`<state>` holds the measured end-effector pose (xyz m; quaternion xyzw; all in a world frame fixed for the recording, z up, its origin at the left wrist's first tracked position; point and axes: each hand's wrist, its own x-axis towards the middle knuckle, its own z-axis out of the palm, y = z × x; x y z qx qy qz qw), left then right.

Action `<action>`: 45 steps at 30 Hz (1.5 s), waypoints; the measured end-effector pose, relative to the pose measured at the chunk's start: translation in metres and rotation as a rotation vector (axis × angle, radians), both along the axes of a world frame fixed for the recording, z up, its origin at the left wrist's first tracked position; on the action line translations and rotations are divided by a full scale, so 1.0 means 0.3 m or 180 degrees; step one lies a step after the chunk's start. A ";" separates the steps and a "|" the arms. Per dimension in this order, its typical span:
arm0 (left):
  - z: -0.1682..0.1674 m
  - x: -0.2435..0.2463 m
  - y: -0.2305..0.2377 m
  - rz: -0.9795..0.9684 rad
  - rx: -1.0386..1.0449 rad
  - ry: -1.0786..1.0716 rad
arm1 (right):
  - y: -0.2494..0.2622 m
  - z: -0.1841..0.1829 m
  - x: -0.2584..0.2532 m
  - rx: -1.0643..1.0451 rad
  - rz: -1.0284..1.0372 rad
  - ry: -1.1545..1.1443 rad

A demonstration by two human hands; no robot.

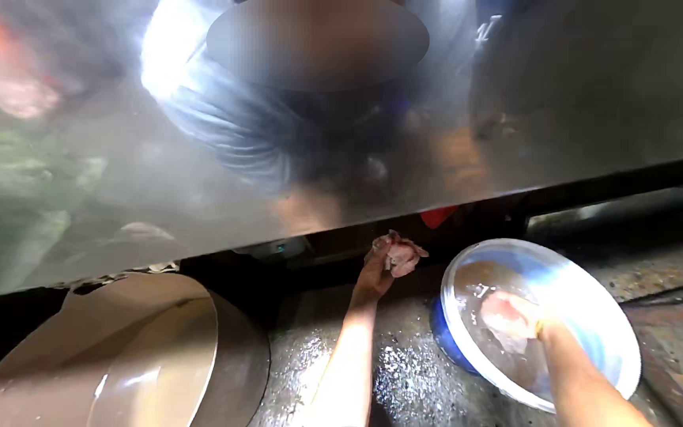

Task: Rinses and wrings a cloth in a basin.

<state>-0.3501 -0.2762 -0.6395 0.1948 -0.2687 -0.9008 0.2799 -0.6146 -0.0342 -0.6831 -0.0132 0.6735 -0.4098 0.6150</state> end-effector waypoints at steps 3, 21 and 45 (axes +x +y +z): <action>0.002 -0.053 0.035 -0.0050 -0.0078 -0.0023 | -0.148 0.266 0.121 -0.1270 -0.0277 -0.0307; 0.109 0.020 0.042 -0.0013 -0.0647 -0.0774 | -0.495 0.483 0.470 -0.1732 -0.0172 0.1337; 0.158 0.069 0.071 0.0231 0.0031 -0.0369 | -0.099 0.050 0.064 -0.0446 0.0618 0.0072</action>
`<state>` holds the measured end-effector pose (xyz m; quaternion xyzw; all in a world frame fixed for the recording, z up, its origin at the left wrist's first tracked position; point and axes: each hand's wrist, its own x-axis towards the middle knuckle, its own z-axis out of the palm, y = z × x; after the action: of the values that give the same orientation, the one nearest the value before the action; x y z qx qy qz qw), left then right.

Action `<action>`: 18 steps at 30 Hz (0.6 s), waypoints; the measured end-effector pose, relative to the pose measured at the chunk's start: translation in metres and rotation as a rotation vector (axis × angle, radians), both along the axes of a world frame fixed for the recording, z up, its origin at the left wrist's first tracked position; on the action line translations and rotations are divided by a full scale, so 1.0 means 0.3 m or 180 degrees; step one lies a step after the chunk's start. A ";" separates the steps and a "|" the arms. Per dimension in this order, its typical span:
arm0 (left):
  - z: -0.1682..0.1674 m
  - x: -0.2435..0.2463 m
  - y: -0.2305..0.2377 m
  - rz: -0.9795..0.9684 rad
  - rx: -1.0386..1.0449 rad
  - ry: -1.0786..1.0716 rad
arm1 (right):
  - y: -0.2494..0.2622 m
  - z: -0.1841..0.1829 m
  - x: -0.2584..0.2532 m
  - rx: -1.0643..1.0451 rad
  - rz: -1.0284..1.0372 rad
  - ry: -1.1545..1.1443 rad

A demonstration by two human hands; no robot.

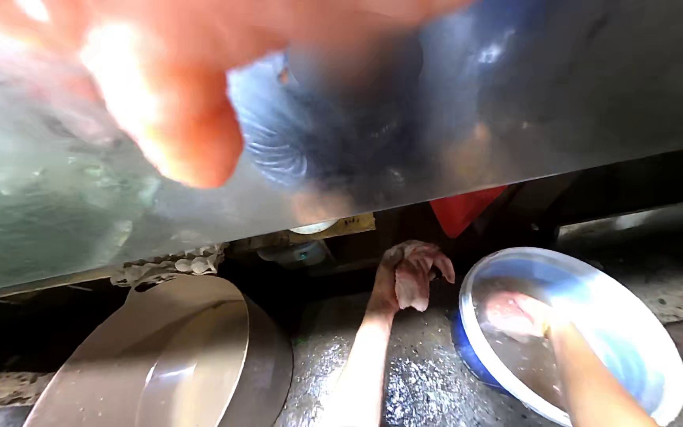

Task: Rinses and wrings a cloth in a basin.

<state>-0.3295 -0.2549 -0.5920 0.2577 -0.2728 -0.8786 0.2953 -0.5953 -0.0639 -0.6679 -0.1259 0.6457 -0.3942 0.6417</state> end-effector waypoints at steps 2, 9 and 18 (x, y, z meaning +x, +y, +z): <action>-0.058 -0.043 -0.003 0.0201 0.0052 -0.0198 | -0.086 0.192 0.105 -0.0555 -0.0522 -0.0578; -0.111 -0.164 0.099 0.0047 -0.0788 -0.0821 | -0.272 0.522 0.263 -0.0441 -0.0243 0.0907; 0.017 -0.132 0.108 0.0645 -0.1317 -0.1261 | 0.062 0.174 0.203 0.0188 0.0376 0.2541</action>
<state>-0.3691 -0.2225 -0.5869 0.3843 -0.4712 -0.7031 0.3688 -0.5343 -0.0453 -0.6158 -0.2875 0.8468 -0.2581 0.3655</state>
